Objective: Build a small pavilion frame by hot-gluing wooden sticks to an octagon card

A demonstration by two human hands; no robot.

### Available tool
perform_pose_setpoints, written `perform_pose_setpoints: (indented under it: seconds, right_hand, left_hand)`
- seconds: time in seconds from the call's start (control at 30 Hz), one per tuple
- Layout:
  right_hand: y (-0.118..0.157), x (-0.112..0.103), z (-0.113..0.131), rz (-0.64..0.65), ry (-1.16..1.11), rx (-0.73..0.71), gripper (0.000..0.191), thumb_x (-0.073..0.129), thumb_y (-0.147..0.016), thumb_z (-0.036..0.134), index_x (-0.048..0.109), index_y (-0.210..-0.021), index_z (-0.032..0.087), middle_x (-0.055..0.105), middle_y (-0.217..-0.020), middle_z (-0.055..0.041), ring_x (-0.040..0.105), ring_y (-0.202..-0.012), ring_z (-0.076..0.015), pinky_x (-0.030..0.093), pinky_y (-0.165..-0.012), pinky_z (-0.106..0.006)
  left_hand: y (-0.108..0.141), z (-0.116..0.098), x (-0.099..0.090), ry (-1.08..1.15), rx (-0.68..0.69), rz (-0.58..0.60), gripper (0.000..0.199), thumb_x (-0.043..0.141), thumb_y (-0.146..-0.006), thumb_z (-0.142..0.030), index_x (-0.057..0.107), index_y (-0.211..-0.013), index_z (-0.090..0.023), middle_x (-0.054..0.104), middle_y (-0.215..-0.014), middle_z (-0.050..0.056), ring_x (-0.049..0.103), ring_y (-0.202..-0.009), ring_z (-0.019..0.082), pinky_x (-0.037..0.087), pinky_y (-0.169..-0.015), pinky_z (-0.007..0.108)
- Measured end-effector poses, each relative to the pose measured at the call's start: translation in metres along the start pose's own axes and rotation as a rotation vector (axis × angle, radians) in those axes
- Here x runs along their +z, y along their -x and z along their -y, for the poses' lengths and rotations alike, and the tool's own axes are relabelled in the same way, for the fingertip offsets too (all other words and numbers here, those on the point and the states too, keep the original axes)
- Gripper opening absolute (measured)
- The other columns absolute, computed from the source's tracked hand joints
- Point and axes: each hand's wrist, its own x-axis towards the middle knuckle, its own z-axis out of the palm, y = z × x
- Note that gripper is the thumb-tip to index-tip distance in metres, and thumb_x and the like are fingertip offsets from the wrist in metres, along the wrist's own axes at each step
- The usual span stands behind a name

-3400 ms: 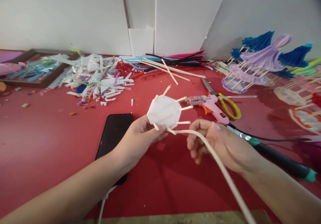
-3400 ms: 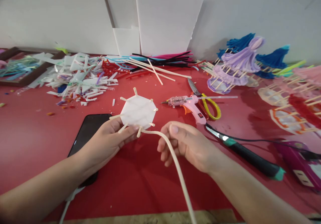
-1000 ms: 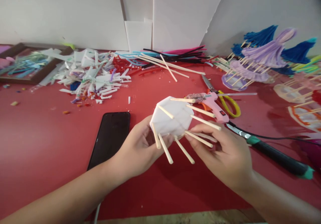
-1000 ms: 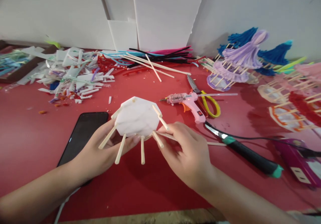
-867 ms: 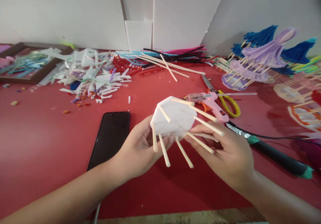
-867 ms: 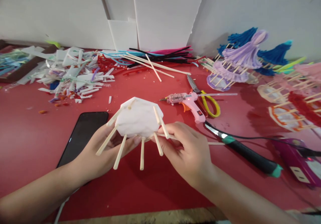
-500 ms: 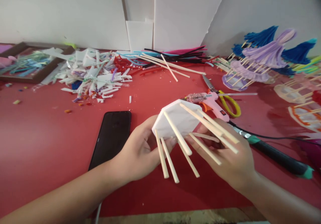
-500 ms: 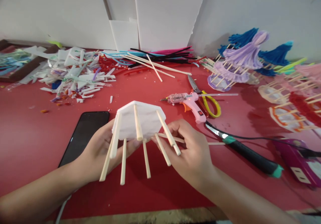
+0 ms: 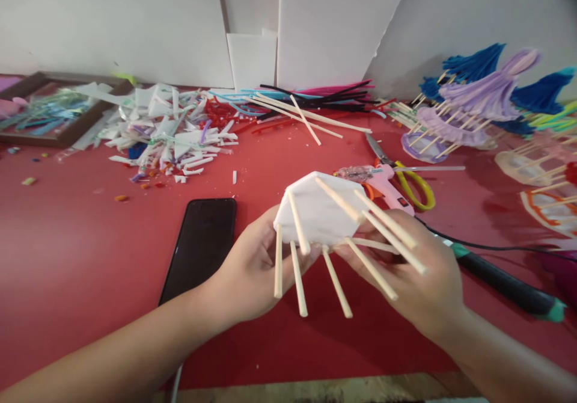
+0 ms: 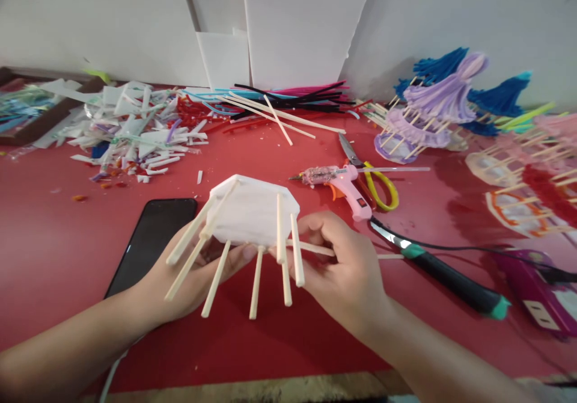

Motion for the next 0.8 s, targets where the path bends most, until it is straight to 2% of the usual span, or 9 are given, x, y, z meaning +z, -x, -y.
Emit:
perform_pose_setpoints:
  seconds: [0.2, 0.43, 0.6, 0.7, 0.8]
  right_hand:
    - [0.000, 0.000, 0.000, 0.070, -0.052, -0.057, 0.011, 0.067, -0.075, 0.017, 0.058, -0.078, 0.022, 0.064, -0.063, 0.0055, 0.062, -0.055, -0.0095, 0.048, -0.048, -0.016]
    - [-0.003, -0.004, 0.004, 0.144, -0.088, 0.022, 0.014, 0.070, -0.072, 0.021, 0.058, -0.065, 0.020, 0.062, -0.054, 0.0045, 0.057, -0.046, -0.0098, 0.044, -0.041, -0.018]
    - [-0.002, -0.005, 0.001, 0.143, -0.119, 0.006, 0.008, 0.068, -0.074, 0.017, 0.061, -0.073, 0.021, 0.064, -0.060, 0.0044, 0.059, -0.049, -0.0100, 0.046, -0.046, -0.018]
    - [-0.002, -0.006, -0.004, 0.145, -0.093, 0.002, 0.004, 0.064, -0.078, 0.019, 0.064, -0.080, 0.022, 0.066, -0.065, 0.0028, 0.060, -0.053, -0.0107, 0.045, -0.046, -0.019]
    - [-0.003, -0.006, -0.007, 0.143, -0.141, 0.059, 0.005, 0.063, -0.079, 0.023, 0.066, -0.084, 0.022, 0.068, -0.069, 0.0016, 0.061, -0.055, -0.0113, 0.046, -0.047, -0.019]
  left_hand:
    - [-0.001, -0.003, -0.001, 0.025, 0.021, 0.052, 0.010, 0.061, -0.078, -0.007, 0.059, -0.084, -0.015, 0.063, -0.079, -0.001, 0.056, -0.071, 0.008, 0.049, -0.070, 0.015]
    - [-0.001, -0.006, -0.003, 0.050, 0.028, 0.090, 0.010, 0.061, -0.078, -0.007, 0.062, -0.083, -0.016, 0.065, -0.078, 0.001, 0.058, -0.072, 0.012, 0.049, -0.070, 0.020]
    - [-0.001, -0.002, -0.002, 0.123, -0.044, 0.078, 0.018, 0.062, -0.077, -0.009, 0.061, -0.094, -0.016, 0.069, -0.086, 0.003, 0.063, -0.077, 0.014, 0.051, -0.070, 0.023]
    - [0.000, 0.000, -0.002, 0.180, -0.081, 0.055, 0.021, 0.062, -0.079, -0.010, 0.059, -0.098, -0.016, 0.070, -0.093, 0.004, 0.064, -0.085, 0.014, 0.051, -0.077, 0.024]
    - [-0.001, 0.002, -0.003, 0.227, -0.135, 0.081, 0.026, 0.065, -0.077, -0.007, 0.059, -0.101, -0.016, 0.070, -0.101, 0.004, 0.064, -0.092, 0.015, 0.049, -0.085, 0.025]
